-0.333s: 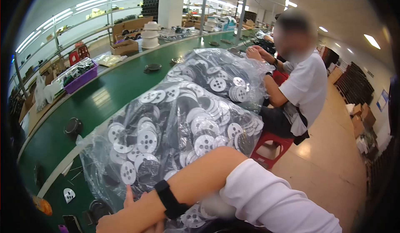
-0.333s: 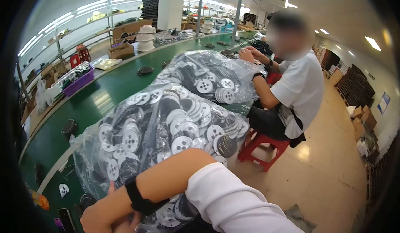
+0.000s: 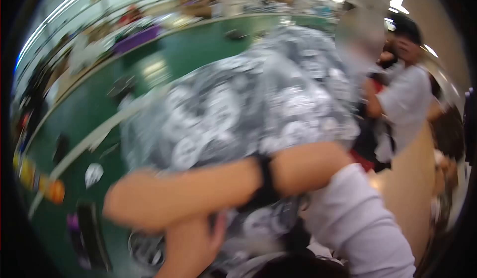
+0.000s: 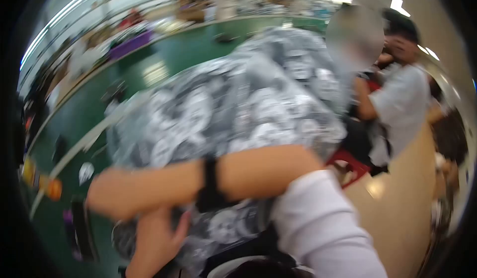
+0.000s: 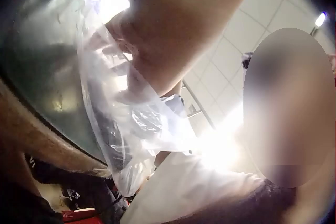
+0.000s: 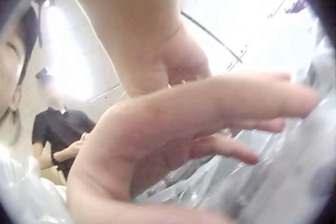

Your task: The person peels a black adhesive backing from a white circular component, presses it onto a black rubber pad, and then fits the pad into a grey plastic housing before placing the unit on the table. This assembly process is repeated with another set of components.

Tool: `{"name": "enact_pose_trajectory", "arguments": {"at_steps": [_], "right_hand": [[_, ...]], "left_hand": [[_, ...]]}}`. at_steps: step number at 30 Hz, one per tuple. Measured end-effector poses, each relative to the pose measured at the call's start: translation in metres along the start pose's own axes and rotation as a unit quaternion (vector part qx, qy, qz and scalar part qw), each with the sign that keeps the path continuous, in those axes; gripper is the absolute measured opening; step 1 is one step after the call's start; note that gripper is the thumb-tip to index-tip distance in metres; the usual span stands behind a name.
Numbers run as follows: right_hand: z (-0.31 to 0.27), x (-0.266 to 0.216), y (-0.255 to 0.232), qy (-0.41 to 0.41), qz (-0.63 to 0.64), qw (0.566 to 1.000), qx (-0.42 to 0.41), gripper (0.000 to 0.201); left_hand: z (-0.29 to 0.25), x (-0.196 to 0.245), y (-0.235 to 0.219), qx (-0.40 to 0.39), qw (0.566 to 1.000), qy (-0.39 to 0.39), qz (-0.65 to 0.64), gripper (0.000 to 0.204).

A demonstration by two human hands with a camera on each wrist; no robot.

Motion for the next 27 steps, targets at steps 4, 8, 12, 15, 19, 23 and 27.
{"name": "enact_pose_trajectory", "arguments": {"at_steps": [4,8,12,15,19,23,27], "right_hand": [[-0.028,0.073,-0.041,0.118,0.024,0.990,-0.076,0.024],[-0.058,0.081,-0.077,0.234,-0.009,0.965,-0.120,0.026],[-0.072,0.073,-0.092,0.251,-0.229,0.927,-0.158,0.042],[-0.077,0.078,-0.105,0.246,-0.254,0.924,-0.146,0.045],[-0.075,0.086,-0.094,0.156,-0.088,0.972,-0.155,0.051],[-0.072,0.072,-0.086,0.137,-0.066,0.943,-0.296,0.060],[-0.086,0.065,-0.089,0.152,-0.091,0.938,-0.299,0.069]], "left_hand": [[0.004,0.000,-0.005,0.106,0.991,0.034,-0.074,0.043],[0.006,-0.010,-0.006,0.120,0.961,0.097,-0.228,0.041],[0.006,-0.001,-0.015,0.152,0.953,0.143,-0.218,0.038],[0.005,-0.008,-0.020,0.221,0.941,0.105,-0.235,0.033],[0.006,-0.030,-0.017,0.235,0.920,-0.015,-0.312,0.011],[0.012,-0.042,0.011,0.155,0.871,-0.144,-0.443,0.018],[0.012,-0.044,0.011,0.155,0.876,-0.141,-0.434,0.016]]}}
Point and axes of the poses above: each hand's wrist, its own z-axis towards the middle knuckle, its own y-axis out of the palm, x = y × z, the point moved 3 cm from there along z, towards the middle knuckle, and after that the axes turned 7 degrees about z, right-handed, at the moved point
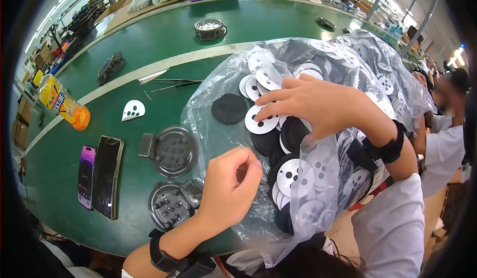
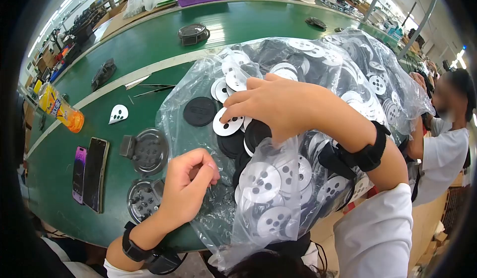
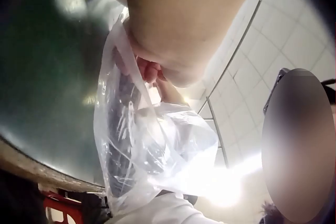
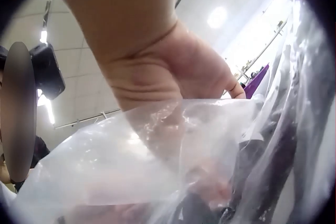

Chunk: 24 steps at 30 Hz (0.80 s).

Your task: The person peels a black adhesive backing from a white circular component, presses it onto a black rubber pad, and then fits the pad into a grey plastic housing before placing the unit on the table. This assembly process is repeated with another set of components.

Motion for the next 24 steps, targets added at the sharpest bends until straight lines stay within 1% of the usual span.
{"name": "enact_pose_trajectory", "arguments": {"at_steps": [1,3,4,6,7,9,13,15,16,18,22,24], "right_hand": [[-0.003,-0.001,0.002,0.002,0.001,1.000,-0.001,0.069],[-0.010,-0.004,0.005,0.018,-0.077,0.996,0.037,0.073],[-0.013,-0.005,0.007,0.019,-0.077,0.996,0.035,0.073],[-0.018,-0.006,0.005,0.031,-0.067,0.994,0.084,0.073],[-0.019,-0.004,0.005,0.032,-0.068,0.994,0.081,0.073],[-0.021,-0.001,0.007,0.022,-0.002,0.997,0.072,0.070],[-0.024,-0.007,0.007,0.008,0.012,0.996,0.083,0.065],[-0.025,-0.011,0.008,0.006,0.000,0.996,0.093,0.051],[-0.026,-0.013,0.005,0.006,0.001,0.996,0.093,0.051],[-0.026,-0.018,0.003,0.001,-0.040,0.998,0.043,0.032],[-0.039,-0.021,0.010,0.020,-0.083,0.996,0.033,0.025],[-0.045,-0.023,0.010,0.017,-0.109,0.989,0.097,0.022]], "left_hand": [[-0.001,0.001,-0.001,-0.002,1.000,0.000,-0.001,0.016],[-0.002,0.005,-0.001,-0.039,0.998,-0.018,0.055,0.015],[-0.002,0.005,-0.001,-0.041,0.998,-0.019,0.053,0.015],[-0.001,0.005,-0.002,-0.044,0.998,-0.020,0.050,0.015],[-0.001,0.004,-0.002,-0.044,0.998,-0.020,0.047,0.015],[0.000,0.004,-0.002,-0.045,0.997,-0.019,0.058,0.015],[0.000,0.004,-0.001,-0.046,0.997,-0.029,0.052,0.015],[0.002,0.004,-0.001,-0.017,0.999,0.003,0.040,0.014],[0.001,0.003,-0.001,-0.017,0.999,0.003,0.041,0.014],[0.000,0.003,-0.002,-0.041,0.998,-0.023,0.046,0.015],[0.001,0.005,-0.003,-0.040,0.998,-0.025,0.049,0.015],[0.001,0.008,-0.003,-0.025,0.998,-0.022,0.046,0.013]]}}
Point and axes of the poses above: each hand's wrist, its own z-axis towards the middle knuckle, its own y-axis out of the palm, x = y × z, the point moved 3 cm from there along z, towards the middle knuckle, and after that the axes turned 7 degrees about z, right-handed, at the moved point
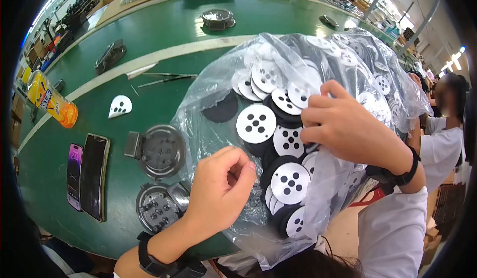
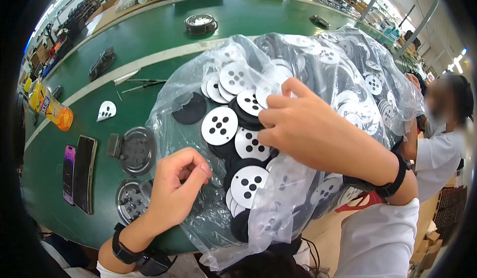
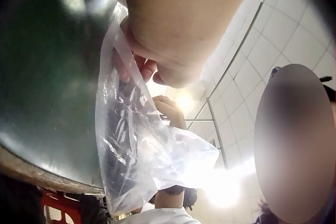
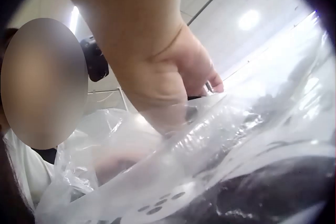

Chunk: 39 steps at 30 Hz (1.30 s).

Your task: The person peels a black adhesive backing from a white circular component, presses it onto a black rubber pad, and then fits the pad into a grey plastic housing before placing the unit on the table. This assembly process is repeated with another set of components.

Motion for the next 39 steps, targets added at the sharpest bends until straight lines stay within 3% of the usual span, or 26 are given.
{"name": "enact_pose_trajectory", "arguments": {"at_steps": [1,3,4,6,7,8,10,11,14,17,21,24,25,26,27,31,33,34,36,37,39], "right_hand": [[-0.002,0.000,0.002,-0.001,0.003,1.000,-0.005,0.022],[-0.002,0.002,-0.002,-0.013,0.041,0.995,0.092,0.024],[0.000,0.002,-0.003,-0.018,0.041,0.995,0.095,0.024],[0.004,-0.002,-0.011,-0.087,0.070,0.975,0.193,0.019],[0.008,-0.008,-0.017,-0.105,0.069,0.973,0.195,0.026],[0.012,-0.013,-0.018,-0.116,0.074,0.970,0.199,0.026],[0.022,-0.025,-0.017,-0.138,0.006,0.959,0.249,0.023],[0.024,-0.027,-0.018,-0.159,-0.017,0.963,0.215,0.028],[0.032,-0.025,-0.005,-0.168,0.054,0.956,0.233,0.032],[0.035,-0.022,-0.007,-0.175,0.166,0.949,0.204,0.041],[0.036,-0.019,-0.004,-0.139,0.264,0.941,0.162,0.055],[0.041,-0.016,0.003,-0.145,0.306,0.929,0.150,0.055],[0.043,-0.016,0.007,-0.142,0.325,0.927,0.122,0.054],[0.046,-0.016,0.009,-0.139,0.346,0.923,0.093,0.053],[0.049,-0.016,0.013,-0.070,0.391,0.916,0.046,0.049],[0.065,-0.015,0.022,-0.044,0.395,0.916,0.060,0.048],[0.072,-0.016,0.023,-0.070,0.387,0.905,0.161,0.040],[0.077,-0.016,0.024,-0.070,0.387,0.905,0.162,0.040],[0.085,-0.012,0.032,0.023,0.518,0.850,0.087,0.029],[0.086,-0.011,0.034,0.024,0.519,0.850,0.087,0.029],[0.088,-0.005,0.036,0.076,0.571,0.808,0.121,0.020]], "left_hand": [[-0.001,-0.002,0.000,-0.001,1.000,-0.004,-0.003,0.013],[0.000,-0.002,-0.001,-0.032,0.999,0.003,0.044,0.012],[0.000,-0.002,0.000,-0.028,0.999,0.002,0.046,0.012],[0.000,0.002,0.002,-0.032,0.998,0.003,-0.045,0.020],[0.001,0.001,0.002,-0.079,0.993,-0.009,-0.082,0.032],[0.002,0.001,0.002,-0.068,0.995,-0.014,-0.077,0.032],[0.002,0.002,0.010,-0.094,0.917,-0.062,-0.382,0.033],[0.002,0.002,0.010,-0.125,0.906,-0.052,-0.402,0.035],[0.002,0.005,0.004,-0.106,0.890,-0.038,-0.442,0.034],[0.001,0.012,0.000,-0.062,0.924,-0.094,-0.365,0.033],[0.007,0.002,-0.012,-0.020,0.897,-0.093,-0.432,0.024],[0.015,-0.007,-0.029,0.023,0.967,-0.105,-0.233,0.017],[0.017,-0.010,-0.033,0.022,0.966,-0.105,-0.233,0.017],[0.018,-0.012,-0.038,0.034,0.984,-0.092,-0.149,0.017],[0.018,-0.013,-0.042,0.046,0.994,-0.078,-0.061,0.016],[0.017,-0.002,-0.049,0.057,0.996,-0.051,0.053,0.017],[0.017,0.005,-0.050,0.134,0.972,0.083,0.174,0.017],[0.018,0.002,-0.050,0.134,0.972,0.083,0.175,0.017],[0.022,-0.006,-0.048,0.071,0.995,0.066,0.023,0.016],[0.024,-0.009,-0.049,0.070,0.995,0.065,0.023,0.016],[0.029,-0.008,-0.051,0.057,0.996,0.060,-0.022,0.010]]}}
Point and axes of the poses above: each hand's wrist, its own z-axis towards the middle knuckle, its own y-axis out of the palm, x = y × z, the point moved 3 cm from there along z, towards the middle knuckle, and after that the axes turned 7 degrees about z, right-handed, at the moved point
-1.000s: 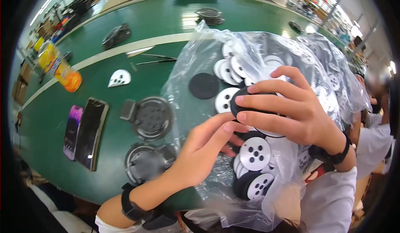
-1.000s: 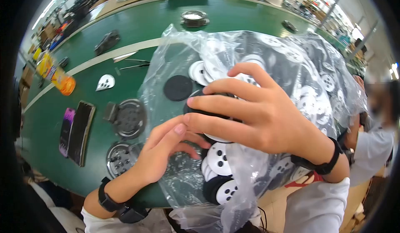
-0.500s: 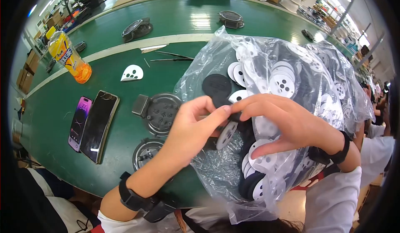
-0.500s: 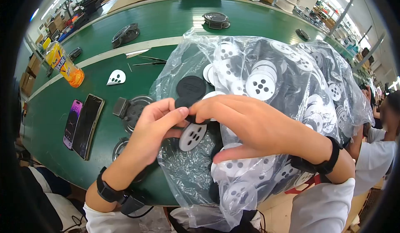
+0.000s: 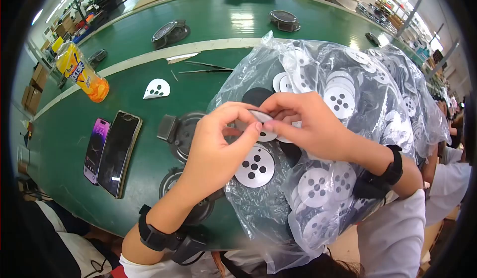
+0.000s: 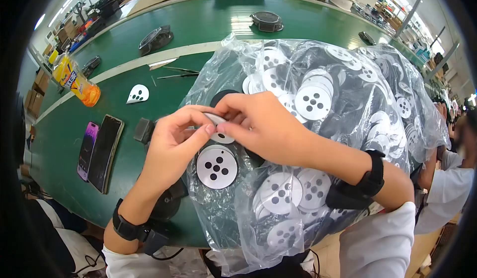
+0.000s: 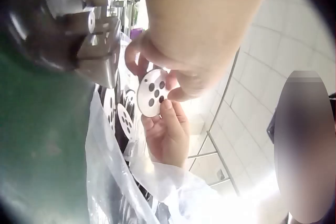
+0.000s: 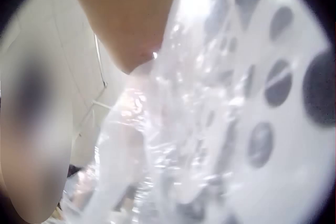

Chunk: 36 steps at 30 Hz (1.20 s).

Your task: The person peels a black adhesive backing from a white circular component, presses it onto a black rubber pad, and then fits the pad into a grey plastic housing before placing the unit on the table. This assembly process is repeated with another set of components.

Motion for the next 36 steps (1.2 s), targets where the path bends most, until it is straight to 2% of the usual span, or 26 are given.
{"name": "enact_pose_trajectory", "arguments": {"at_steps": [1,3,4,5,7,8,9,10,11,12,15,17,19,23,25,28,31,36], "right_hand": [[-0.001,-0.001,0.000,-0.002,-0.001,1.000,0.001,0.020],[-0.008,-0.003,-0.004,-0.006,0.246,0.967,0.065,0.019],[-0.011,-0.007,-0.007,0.002,0.256,0.964,0.073,0.020],[-0.016,-0.011,-0.008,0.004,0.256,0.964,0.077,0.020],[-0.025,-0.027,-0.013,-0.151,0.065,0.978,0.129,0.026],[-0.027,-0.032,-0.016,-0.219,-0.056,0.964,0.142,0.027],[-0.027,-0.035,-0.019,-0.217,-0.056,0.964,0.143,0.027],[-0.030,-0.046,-0.020,-0.281,-0.182,0.931,0.144,0.026],[-0.032,-0.052,-0.019,-0.339,-0.305,0.879,0.143,0.025],[-0.029,-0.047,-0.016,-0.390,-0.266,0.868,0.155,0.022],[-0.032,-0.043,-0.007,-0.391,-0.258,0.873,0.131,0.023],[-0.032,-0.044,-0.006,-0.392,-0.252,0.873,0.144,0.023],[-0.034,-0.045,-0.006,-0.406,-0.249,0.867,0.148,0.022],[-0.038,-0.052,-0.003,-0.403,-0.264,0.865,0.137,0.021],[-0.039,-0.052,-0.001,-0.358,-0.262,0.885,0.140,0.018],[-0.037,-0.050,-0.002,-0.354,-0.251,0.891,0.136,0.016],[-0.036,-0.048,-0.002,-0.358,-0.247,0.890,0.132,0.014],[-0.038,-0.051,0.000,-0.342,-0.217,0.904,0.136,0.013]], "left_hand": [[-0.001,0.004,0.001,0.000,1.000,0.002,0.001,0.010],[-0.008,0.025,0.003,0.091,0.988,0.000,-0.125,0.013],[-0.009,0.027,0.004,0.099,0.982,-0.011,-0.158,0.022],[-0.011,0.030,0.004,0.095,0.982,-0.011,-0.160,0.022],[-0.014,0.036,0.006,0.029,0.984,-0.030,-0.171,0.021],[-0.017,0.039,0.008,0.045,0.988,-0.014,-0.150,0.020],[-0.019,0.040,0.010,0.043,0.987,-0.015,-0.151,0.020],[-0.021,0.041,0.011,0.039,0.990,-0.012,-0.138,0.019],[-0.022,0.041,0.012,0.034,0.992,-0.008,-0.124,0.019],[-0.023,0.040,0.012,0.033,0.992,-0.010,-0.124,0.019],[-0.025,0.039,0.016,-0.007,0.999,0.014,-0.043,0.025],[-0.025,0.043,0.015,-0.001,0.999,0.021,-0.030,0.025],[-0.026,0.049,0.013,0.001,0.996,0.069,0.061,0.025],[-0.029,0.053,0.015,0.017,0.993,0.087,0.073,0.024],[-0.030,0.056,0.016,0.045,0.981,0.105,0.157,0.023],[-0.030,0.055,0.019,0.069,0.973,0.132,0.177,0.022],[-0.030,0.057,0.016,0.057,0.962,0.162,0.210,0.023],[-0.031,0.059,0.016,0.064,0.963,0.170,0.197,0.023]]}}
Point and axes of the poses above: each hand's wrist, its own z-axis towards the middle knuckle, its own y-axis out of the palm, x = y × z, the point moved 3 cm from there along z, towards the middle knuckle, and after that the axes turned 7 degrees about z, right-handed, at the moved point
